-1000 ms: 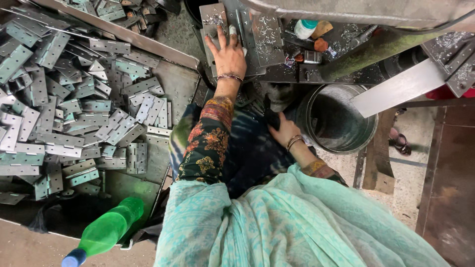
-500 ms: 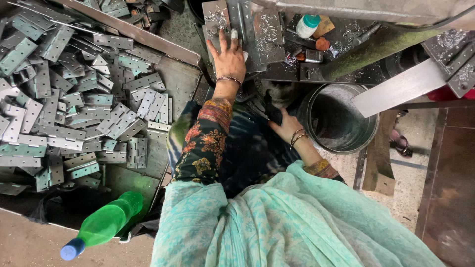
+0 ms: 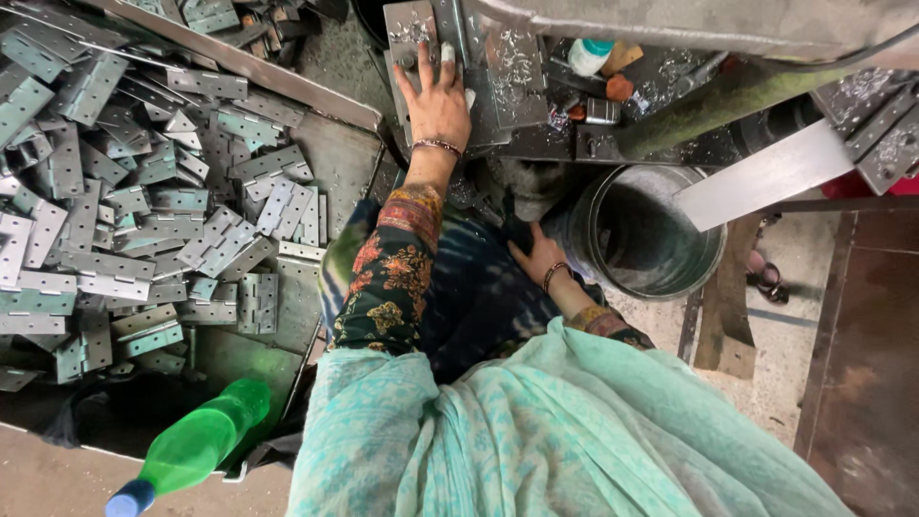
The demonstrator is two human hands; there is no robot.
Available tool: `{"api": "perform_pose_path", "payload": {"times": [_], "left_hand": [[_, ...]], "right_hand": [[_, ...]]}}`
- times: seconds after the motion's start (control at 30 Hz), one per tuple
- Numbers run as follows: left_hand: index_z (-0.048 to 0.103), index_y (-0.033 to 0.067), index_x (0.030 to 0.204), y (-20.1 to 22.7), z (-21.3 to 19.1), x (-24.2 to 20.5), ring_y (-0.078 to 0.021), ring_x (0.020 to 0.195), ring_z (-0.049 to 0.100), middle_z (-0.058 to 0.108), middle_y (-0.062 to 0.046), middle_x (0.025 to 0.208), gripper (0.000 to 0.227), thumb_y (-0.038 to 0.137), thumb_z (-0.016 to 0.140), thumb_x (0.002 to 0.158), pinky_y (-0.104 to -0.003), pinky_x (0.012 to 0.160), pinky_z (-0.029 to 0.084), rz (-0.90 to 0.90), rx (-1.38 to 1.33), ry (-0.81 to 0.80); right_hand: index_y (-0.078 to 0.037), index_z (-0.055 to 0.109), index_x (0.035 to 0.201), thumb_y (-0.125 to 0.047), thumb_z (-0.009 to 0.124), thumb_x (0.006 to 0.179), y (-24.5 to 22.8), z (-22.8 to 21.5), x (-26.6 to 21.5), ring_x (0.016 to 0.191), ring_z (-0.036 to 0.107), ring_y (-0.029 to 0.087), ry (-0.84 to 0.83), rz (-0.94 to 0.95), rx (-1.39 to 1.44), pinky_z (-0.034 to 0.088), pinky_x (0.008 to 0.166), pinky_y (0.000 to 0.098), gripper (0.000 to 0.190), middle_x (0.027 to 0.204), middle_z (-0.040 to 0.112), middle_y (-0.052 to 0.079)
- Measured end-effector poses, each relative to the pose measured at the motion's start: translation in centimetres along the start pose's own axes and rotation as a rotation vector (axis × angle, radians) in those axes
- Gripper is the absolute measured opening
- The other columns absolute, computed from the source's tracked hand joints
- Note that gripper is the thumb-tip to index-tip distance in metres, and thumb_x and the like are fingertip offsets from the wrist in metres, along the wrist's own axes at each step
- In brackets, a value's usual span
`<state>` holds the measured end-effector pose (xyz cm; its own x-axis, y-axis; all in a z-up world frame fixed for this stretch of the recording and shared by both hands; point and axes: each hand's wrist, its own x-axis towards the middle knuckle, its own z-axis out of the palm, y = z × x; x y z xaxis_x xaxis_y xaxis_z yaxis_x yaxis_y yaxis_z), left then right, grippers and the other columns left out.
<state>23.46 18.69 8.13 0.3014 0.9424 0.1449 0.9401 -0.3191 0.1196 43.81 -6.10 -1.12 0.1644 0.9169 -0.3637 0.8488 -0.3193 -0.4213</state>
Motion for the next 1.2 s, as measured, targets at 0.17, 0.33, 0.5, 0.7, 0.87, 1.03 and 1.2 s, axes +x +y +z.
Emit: {"api": "perform_pose_path", "payload": {"times": [0.17,0.33,0.5,0.7,0.87,1.03,1.2], "left_hand": [[0.070,0.0086,0.129,-0.7,-0.4,0.3,-0.0397,0.151,0.016,0.048,-0.007,0.152,0.043,0.020,0.057,0.089,-0.078,0.114,0.006,0.023,-0.013,0.082],[0.070,0.0066,0.129,0.1,-1.9,-2.1,-0.0381,0.154,0.019,0.054,-0.006,0.148,0.038,0.023,0.057,0.097,-0.075,0.119,0.008,0.037,-0.067,-0.013],[0.072,0.0117,0.122,1.5,-3.1,-6.0,-0.0385,0.146,0.029,0.056,-0.006,0.142,0.037,0.014,0.058,0.088,-0.076,0.115,0.011,0.104,0.081,-0.049],[0.072,0.0078,0.124,1.8,-1.2,-7.3,-0.0394,0.145,0.037,0.055,-0.013,0.147,0.035,0.020,0.059,0.093,-0.072,0.118,0.016,0.134,0.070,0.112],[0.070,-0.0008,0.127,1.8,1.3,-6.5,-0.0402,0.140,0.041,0.057,-0.018,0.142,0.044,0.020,0.060,0.090,-0.069,0.116,0.021,0.183,0.165,0.219],[0.072,-0.0016,0.120,2.4,-0.3,-7.1,-0.0393,0.129,0.050,0.065,-0.019,0.127,0.037,0.015,0.060,0.090,-0.067,0.117,0.025,0.241,0.166,0.173],[0.074,0.0001,0.114,2.2,-5.3,-7.6,-0.0332,0.120,0.056,0.068,-0.017,0.125,0.030,0.013,0.064,0.089,-0.061,0.118,0.030,0.250,0.022,0.390]], "right_hand": [[-0.007,0.044,0.144,-0.050,0.067,0.086,-3.7,-5.3,-1.5,0.100,0.069,0.049,-0.117,0.037,0.018,0.056,0.087,0.0531,0.076,0.106,0.071,0.031],[-0.002,0.043,0.145,-0.049,0.066,0.090,-7.1,-10.4,-2.3,0.102,0.069,0.048,-0.136,-0.007,-0.139,0.057,0.089,0.0531,0.076,0.109,0.070,0.031],[-0.003,0.040,0.147,-0.046,0.067,0.089,-9.4,-12.0,-3.1,0.102,0.070,0.046,-0.158,0.024,-0.173,0.057,0.089,0.0532,0.077,0.110,0.070,0.030],[-0.004,0.044,0.145,-0.048,0.065,0.089,-9.5,-12.4,-3.5,0.102,0.070,0.045,-0.164,0.046,-0.174,0.057,0.088,0.0529,0.074,0.111,0.072,0.028],[-0.004,0.045,0.143,-0.049,0.065,0.089,-9.7,-12.3,-3.4,0.102,0.071,0.044,-0.159,0.035,-0.183,0.058,0.087,0.0525,0.074,0.111,0.071,0.028],[-0.003,0.047,0.141,-0.049,0.065,0.088,-9.7,-12.4,-3.4,0.103,0.071,0.044,-0.157,0.035,-0.168,0.057,0.088,0.0522,0.072,0.110,0.072,0.028],[-0.002,0.049,0.138,-0.055,0.065,0.089,-9.2,-12.0,-3.0,0.105,0.069,0.046,-0.150,0.033,-0.167,0.056,0.092,0.0524,0.074,0.113,0.071,0.029]]}}
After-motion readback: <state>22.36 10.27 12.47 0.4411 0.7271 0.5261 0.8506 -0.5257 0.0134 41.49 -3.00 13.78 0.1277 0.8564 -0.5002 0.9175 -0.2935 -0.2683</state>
